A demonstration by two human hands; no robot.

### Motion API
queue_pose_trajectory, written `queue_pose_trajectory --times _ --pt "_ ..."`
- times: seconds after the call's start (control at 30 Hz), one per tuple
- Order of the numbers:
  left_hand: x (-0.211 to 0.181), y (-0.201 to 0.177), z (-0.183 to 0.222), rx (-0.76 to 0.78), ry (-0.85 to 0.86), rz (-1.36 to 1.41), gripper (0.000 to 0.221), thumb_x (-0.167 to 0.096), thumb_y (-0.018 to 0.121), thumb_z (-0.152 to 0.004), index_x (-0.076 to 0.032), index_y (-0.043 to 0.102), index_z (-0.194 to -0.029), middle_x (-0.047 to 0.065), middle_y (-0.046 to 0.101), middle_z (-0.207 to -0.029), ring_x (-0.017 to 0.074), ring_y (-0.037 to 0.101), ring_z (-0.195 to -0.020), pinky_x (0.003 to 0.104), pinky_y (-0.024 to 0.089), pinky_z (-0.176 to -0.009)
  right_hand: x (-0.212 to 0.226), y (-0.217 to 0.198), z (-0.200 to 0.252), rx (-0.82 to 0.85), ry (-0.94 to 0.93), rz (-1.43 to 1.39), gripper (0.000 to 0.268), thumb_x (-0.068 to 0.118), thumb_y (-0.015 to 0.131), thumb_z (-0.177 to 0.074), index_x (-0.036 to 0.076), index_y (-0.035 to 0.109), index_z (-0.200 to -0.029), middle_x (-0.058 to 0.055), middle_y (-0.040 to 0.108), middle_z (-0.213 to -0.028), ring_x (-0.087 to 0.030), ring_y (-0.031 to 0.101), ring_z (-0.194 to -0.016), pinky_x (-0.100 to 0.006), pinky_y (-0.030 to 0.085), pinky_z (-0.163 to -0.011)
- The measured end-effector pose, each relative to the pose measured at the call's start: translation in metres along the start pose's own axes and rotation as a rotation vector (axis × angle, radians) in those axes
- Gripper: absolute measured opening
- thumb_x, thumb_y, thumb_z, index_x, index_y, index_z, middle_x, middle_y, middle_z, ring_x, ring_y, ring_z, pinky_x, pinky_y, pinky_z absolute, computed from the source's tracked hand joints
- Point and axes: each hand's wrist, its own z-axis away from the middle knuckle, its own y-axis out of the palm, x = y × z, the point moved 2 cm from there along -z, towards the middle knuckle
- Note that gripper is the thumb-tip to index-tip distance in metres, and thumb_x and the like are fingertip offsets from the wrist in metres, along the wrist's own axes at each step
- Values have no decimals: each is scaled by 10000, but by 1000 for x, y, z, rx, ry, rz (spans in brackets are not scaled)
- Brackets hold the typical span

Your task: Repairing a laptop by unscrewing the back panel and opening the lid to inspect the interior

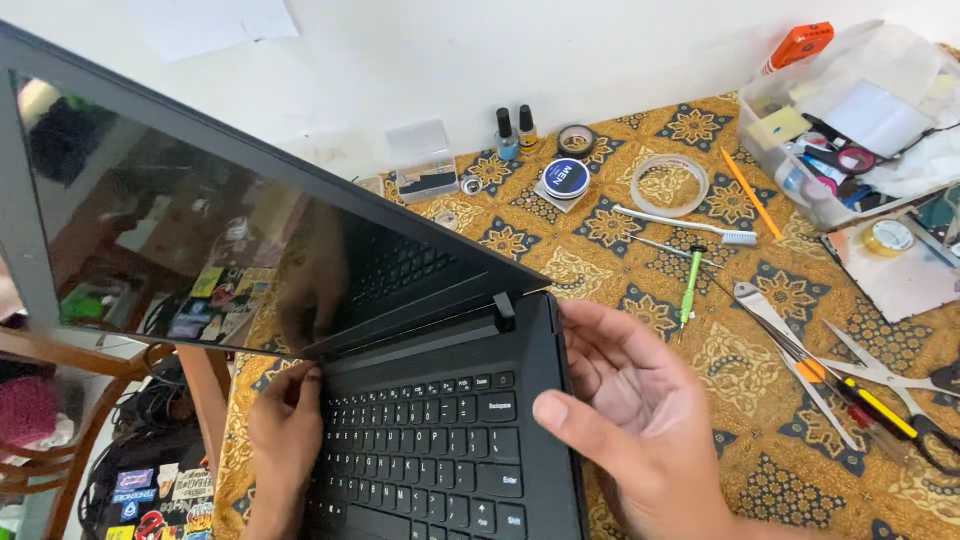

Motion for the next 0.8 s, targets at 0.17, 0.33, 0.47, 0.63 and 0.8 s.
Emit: queue_pose_trajectory --times 0.17,0.33,0.47,0.63,0.8 --pt "22 12 -11 -51 75 41 270 -238 586 -986 -78 763 -1112 83 787 -1069 181 712 -1027 317 494 -933 -13 -1 1 -59 -33 -8 602 -11 753 -767 -53 606 -1348 -240 691 -1372 -276 664 -1252 -399 495 -1120" --pt "17 11 -8 -84 18 -2 319 -273 577 -986 -72 745 -1168 114 776 -1061 239 710 -1021 369 495 -909 -6 4 -3 -394 361 -52 670 -69 615 -768 34 631 -1431 -151 718 -1470 -254 684 -1251 -405 534 -1024" --pt "22 19 -11 -85 95 77 260 -251 595 -1004 -52 734 -1098 108 762 -988 207 692 -935 342 490 -866 -5 10 4 -443 421 -65 700 -51 621 -741 -3 633 -1440 -174 741 -1408 -283 692 -1156 -413 531 -959" --pt "-1 11 -1 -28 64 -79 326 -335 536 -1009 -122 749 -1134 124 781 -1092 283 702 -1063 407 489 -935 -2 32 21 -207 166 -122 701 53 801 -650 5 644 -1330 -224 797 -1269 -292 774 -1020 -413 633 -773" --pt "-12 6 5 29 26 -48 388 -365 494 -993 -116 751 -1142 132 782 -1110 291 695 -1100 411 483 -919 1 67 23 46 -122 -160 726 86 829 -751 -56 526 -1395 -255 648 -1402 -284 658 -1232 -383 530 -1024"
